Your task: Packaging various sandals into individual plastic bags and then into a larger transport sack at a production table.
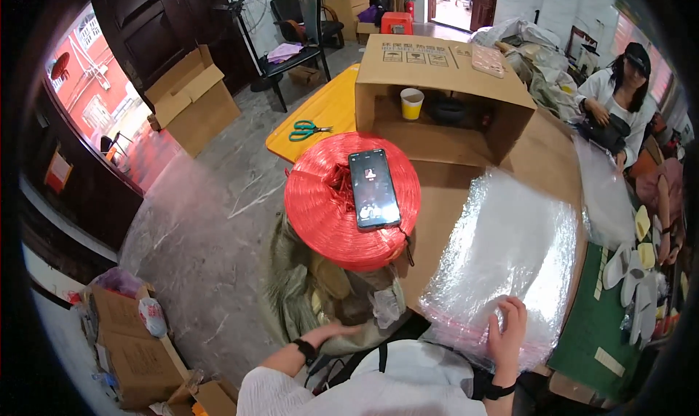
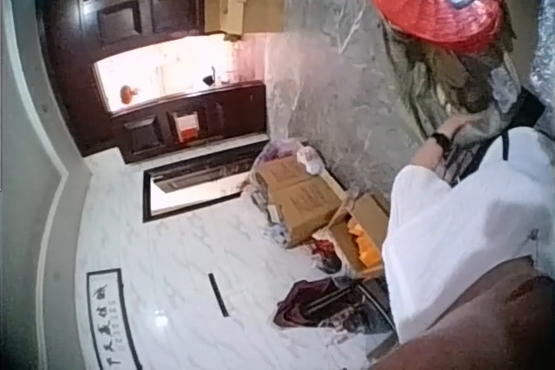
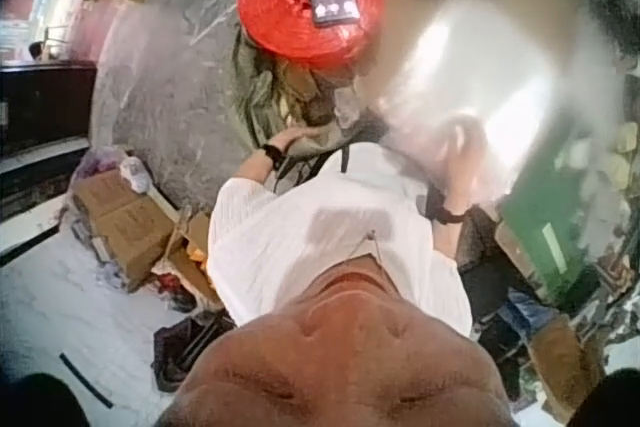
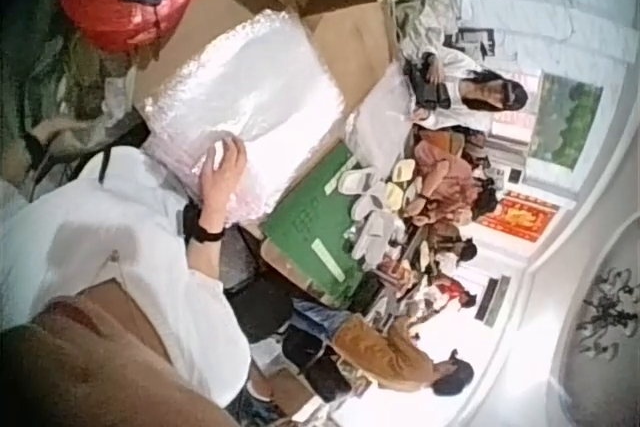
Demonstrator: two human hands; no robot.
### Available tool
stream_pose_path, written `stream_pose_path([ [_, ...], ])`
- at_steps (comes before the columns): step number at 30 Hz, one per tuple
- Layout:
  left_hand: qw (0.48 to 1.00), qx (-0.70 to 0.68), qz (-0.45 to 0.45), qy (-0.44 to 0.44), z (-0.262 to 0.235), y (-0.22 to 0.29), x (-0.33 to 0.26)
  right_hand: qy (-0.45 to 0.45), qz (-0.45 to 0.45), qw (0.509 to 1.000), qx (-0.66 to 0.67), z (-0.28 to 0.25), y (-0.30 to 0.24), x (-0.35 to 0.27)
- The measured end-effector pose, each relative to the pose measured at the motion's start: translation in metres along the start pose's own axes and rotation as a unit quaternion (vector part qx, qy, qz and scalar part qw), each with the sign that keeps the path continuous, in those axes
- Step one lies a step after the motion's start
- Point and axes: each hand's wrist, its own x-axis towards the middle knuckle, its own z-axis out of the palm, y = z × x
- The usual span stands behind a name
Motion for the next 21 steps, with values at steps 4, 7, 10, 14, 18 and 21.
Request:
stream_pose_path([
  [4,0.973,0.199,-0.078,-0.086,0.088,0.070,-0.071,0.009,-0.008,0.998,0.053,0.002,-0.006,0.005],
  [7,0.929,0.288,0.023,-0.230,0.110,0.150,-0.095,0.008,-0.020,0.999,0.039,-0.001,-0.005,0.003],
  [10,0.906,0.375,0.092,-0.173,0.131,0.213,-0.129,-0.001,-0.025,0.999,0.035,-0.003,-0.007,0.005],
  [14,0.832,0.523,0.177,-0.051,0.158,0.300,-0.155,0.019,0.012,0.999,0.049,-0.005,-0.001,-0.002],
  [18,0.767,0.482,0.422,0.031,0.207,0.339,-0.113,0.023,-0.032,0.999,0.025,0.003,0.009,-0.003],
  [21,0.702,0.496,0.508,0.052,0.232,0.351,-0.045,-0.011,-0.017,0.998,0.062,0.019,0.014,0.000],
])
